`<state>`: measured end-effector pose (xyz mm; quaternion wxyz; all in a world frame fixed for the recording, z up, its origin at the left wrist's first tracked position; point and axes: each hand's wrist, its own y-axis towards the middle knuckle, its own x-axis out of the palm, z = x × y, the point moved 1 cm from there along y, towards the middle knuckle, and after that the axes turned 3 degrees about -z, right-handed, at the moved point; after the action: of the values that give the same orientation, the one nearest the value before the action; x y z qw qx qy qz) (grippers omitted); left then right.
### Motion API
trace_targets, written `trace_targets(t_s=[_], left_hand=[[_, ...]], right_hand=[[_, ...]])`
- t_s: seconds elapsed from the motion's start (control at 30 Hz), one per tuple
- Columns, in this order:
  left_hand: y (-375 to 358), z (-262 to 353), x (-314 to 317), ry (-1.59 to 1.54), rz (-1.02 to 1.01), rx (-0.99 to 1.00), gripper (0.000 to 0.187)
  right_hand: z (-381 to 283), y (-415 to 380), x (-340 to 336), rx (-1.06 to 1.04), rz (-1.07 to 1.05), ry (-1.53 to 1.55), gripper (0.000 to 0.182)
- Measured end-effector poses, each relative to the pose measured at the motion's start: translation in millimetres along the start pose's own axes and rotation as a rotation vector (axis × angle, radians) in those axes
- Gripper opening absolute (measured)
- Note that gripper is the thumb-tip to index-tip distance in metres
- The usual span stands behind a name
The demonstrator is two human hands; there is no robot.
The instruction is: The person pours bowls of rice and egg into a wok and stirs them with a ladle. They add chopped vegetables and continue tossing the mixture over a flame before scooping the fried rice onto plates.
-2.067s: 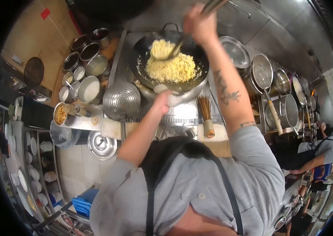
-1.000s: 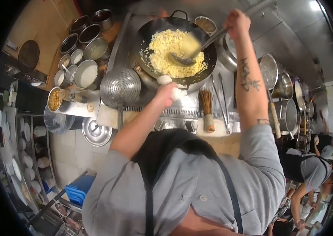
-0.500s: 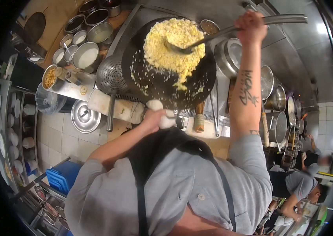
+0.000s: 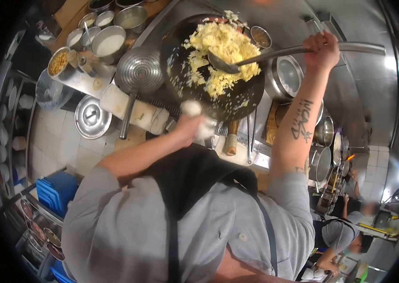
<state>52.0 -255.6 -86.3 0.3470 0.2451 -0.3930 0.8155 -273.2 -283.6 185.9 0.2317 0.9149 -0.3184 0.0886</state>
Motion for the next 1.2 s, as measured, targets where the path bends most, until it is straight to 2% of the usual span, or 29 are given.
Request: trace_targets(t_s=[0.03, 0.07, 0.1, 0.17, 0.23, 0.3, 0.33, 0.37, 0.43, 0.47, 0.5, 0.57, 0.6, 0.67, 0.77, 0.87, 0.97, 1.03, 1.07, 1.1, 1.17, 1.2], left_hand=[[18, 18, 14, -0.024, 0.064, -0.155, 0.029], [55, 16, 16, 0.139, 0.175, -0.104, 0.028], [83, 21, 22, -0.027, 0.121, -0.089, 0.021], [115, 21, 11, -0.063, 0.017, -0.086, 0.02], [91, 6, -8, 0.072, 0.025, -0.083, 0.026], [18, 0, -23, 0.083, -0.039, -0.057, 0.03], [1, -8, -27, 0.068, -0.041, 0.064, 0.03], [-6, -10, -30, 0.043, -0.038, 0.182, 0.031], [5, 4, -31, 0.117, 0.059, -0.006, 0.03], [16, 24, -22, 0.021, -0.028, -0.133, 0.025], [40, 29, -17, 0.033, 0.031, -0.064, 0.021], [102, 23, -27, 0.182, 0.077, -0.048, 0.022], [117, 31, -22, 0.134, 0.033, -0.088, 0.021], [132, 52, -11, 0.083, -0.021, -0.196, 0.022], [127, 65, -6, -0.04, -0.178, -0.272, 0.022], [130, 69, -9, -0.065, -0.233, -0.258, 0.021], [132, 62, -13, -0.068, -0.134, -0.305, 0.02], [142, 55, -14, -0.054, -0.051, -0.252, 0.021], [141, 55, -8, -0.029, -0.008, -0.231, 0.023], [146, 54, -8, -0.013, -0.024, -0.302, 0.018], [154, 51, -10, 0.043, -0.124, -0.286, 0.02], [145, 54, -8, 0.071, -0.141, -0.286, 0.022]], right_hand=[[-1, -3, 12, 0.013, 0.04, -0.059, 0.022], [-1, -5, 24, 0.019, 0.076, -0.117, 0.022], [14, -11, 32, 0.019, 0.147, -0.167, 0.024], [47, -23, 32, -0.081, 0.151, -0.174, 0.023], [59, -38, -2, -0.07, 0.021, -0.081, 0.025], [40, -87, -11, -0.09, -0.054, -0.243, 0.028], [29, -121, -19, -0.036, -0.209, -0.291, 0.031], [33, -162, -46, -0.057, -0.279, -0.514, 0.028], [35, -249, -61, 0.37, -0.22, -0.078, 0.033], [36, -287, -63, 0.564, -0.12, 0.161, 0.039], [49, -307, -54, 0.719, 0.022, 0.449, 0.044], [88, -307, -42, 0.978, 0.403, 0.818, 0.049], [108, -292, -34, 0.984, 0.301, 1.078, 0.053], [141, -262, -50, 1.028, -0.005, 1.108, 0.049], [135, -231, -41, 1.087, 0.082, 0.253, 0.053], [121, -243, -12, 0.815, -0.014, -0.797, 0.058], [143, -238, -40, 0.803, -0.08, -0.915, 0.061], [198, -224, -90, 0.345, -0.146, -1.226, 0.043], [190, -211, -63, 0.445, -0.059, -1.258, 0.044], [204, -214, -57, 0.407, -0.029, -1.247, 0.045], [220, -223, -42, 0.267, 0.008, -1.273, 0.046], [211, -238, -47, 0.431, -0.024, -1.126, 0.045]])
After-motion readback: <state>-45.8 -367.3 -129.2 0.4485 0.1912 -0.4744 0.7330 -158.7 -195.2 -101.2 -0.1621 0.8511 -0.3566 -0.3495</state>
